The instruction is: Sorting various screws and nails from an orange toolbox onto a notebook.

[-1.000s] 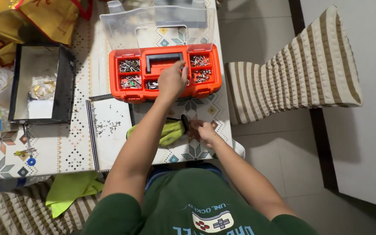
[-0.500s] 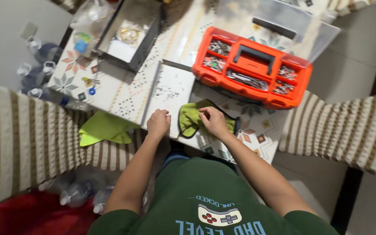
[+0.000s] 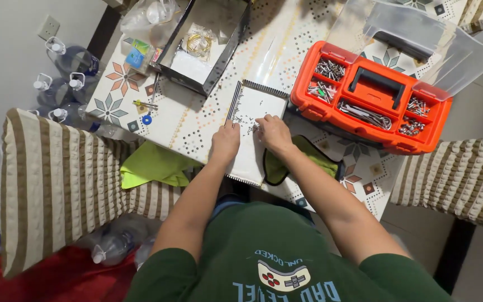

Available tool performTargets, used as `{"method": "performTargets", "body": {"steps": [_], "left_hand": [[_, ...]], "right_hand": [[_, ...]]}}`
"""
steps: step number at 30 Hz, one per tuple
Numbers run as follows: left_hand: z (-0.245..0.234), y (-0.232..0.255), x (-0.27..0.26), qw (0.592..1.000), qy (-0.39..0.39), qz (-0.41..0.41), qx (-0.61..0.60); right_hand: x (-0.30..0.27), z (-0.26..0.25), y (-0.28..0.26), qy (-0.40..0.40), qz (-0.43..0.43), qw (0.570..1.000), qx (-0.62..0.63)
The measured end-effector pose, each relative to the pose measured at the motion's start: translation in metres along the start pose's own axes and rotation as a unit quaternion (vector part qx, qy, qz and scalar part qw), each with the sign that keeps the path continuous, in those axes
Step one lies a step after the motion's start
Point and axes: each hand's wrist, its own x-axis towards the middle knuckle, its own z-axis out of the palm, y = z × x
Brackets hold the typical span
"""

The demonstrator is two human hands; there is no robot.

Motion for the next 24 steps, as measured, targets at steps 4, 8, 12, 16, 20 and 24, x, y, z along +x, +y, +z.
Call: {"method": "performTargets", "body": {"steps": [4, 8, 12, 16, 20, 24], "left_hand": [[0.011, -0.011, 0.004, 1.0, 0.006, 0.002, -0.021], [0.015, -0.015, 0.01, 1.0, 0.011, 0.003, -0.027], [0.018, -0.018, 0.013, 0.998, -0.026, -0.014, -0.048], [0.014, -0.02, 0.016, 0.998, -0.035, -0.016, -0.057], [0.021, -0.025, 0.011, 0.997, -0.027, 0.011, -0.074], [-0.013, -0.02, 0.001, 0.975, 0.01, 0.007, -0.224]], "right_hand": [[0.013, 0.015, -0.003, -0.015, 0.012, 1.0, -0.017], [0.025, 0.022, -0.005, -0.016, 0.039, 0.999, -0.023], [0.027, 0.028, -0.01, 0.0, 0.053, 0.998, -0.035], [0.026, 0.031, -0.011, 0.002, 0.055, 0.997, -0.049], [0.019, 0.033, -0.004, 0.009, 0.066, 0.998, -0.017], [0.009, 0.029, 0.004, 0.047, 0.105, 0.99, 0.077]]}}
